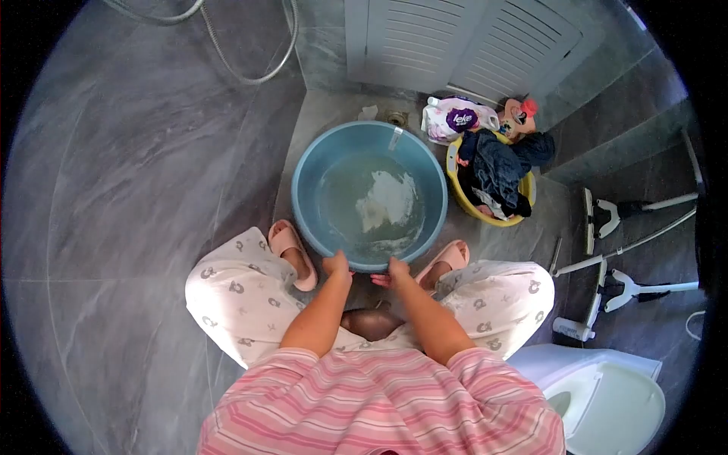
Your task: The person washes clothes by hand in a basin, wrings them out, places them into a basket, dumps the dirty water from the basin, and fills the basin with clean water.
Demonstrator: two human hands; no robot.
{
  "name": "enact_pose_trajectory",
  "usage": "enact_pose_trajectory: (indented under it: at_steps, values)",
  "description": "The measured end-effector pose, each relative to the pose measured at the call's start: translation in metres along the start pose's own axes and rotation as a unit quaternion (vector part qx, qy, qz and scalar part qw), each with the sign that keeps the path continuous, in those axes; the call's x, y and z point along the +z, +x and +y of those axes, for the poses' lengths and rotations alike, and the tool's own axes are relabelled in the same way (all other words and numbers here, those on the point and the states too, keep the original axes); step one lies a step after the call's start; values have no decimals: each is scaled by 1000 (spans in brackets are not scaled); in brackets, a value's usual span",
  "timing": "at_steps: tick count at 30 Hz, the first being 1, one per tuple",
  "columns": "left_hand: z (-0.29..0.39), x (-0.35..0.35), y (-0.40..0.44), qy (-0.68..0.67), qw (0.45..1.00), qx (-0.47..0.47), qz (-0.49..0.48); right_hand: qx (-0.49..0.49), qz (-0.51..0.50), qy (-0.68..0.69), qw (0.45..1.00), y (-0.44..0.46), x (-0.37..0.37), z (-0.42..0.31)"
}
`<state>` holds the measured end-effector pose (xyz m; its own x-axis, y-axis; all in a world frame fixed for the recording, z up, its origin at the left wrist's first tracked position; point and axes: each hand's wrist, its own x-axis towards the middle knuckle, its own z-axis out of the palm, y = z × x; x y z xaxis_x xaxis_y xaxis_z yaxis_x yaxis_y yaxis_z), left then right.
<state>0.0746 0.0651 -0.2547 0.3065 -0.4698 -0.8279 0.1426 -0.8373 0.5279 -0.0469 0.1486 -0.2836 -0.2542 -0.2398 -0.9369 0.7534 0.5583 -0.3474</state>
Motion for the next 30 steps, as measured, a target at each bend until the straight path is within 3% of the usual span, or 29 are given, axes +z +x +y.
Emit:
enact_pose_trajectory:
  at_steps: [2,4,6,10,14,17,20,25,27,30]
  values:
    - [5,3,-10,-18,1000,5,13,-41,48,14,998,12,6,7]
    - [2,4,0,-35,999,9,30,-180,195,30,964,34,12,17]
    - [-20,10,36,-51,994,76,54,-177,224,79,955,5,26,8]
    - [32,9,-25,-78,988,91,95,-226,255,185,922,-21,41,-15]
    - [62,6,-55,-212,974,80,0,-325,135,180,919,-54,42,-54]
    - [100,-1,-85,-224,970,45,-77,-306,91,142,937,-131,55,-98]
    - [117,-4,-86,-216,938,76,-261,-310,43,151,938,-139,49,-125]
    - [136,-6,-65,-274,913,32,-302,-343,-25,111,932,-155,43,-172]
    - [134,-7,-58,-298,903,-52,-305,-357,-40,80,930,-162,47,-187]
    - [134,-8,-67,-302,897,-64,-316,-360,-51,19,931,-181,59,-204]
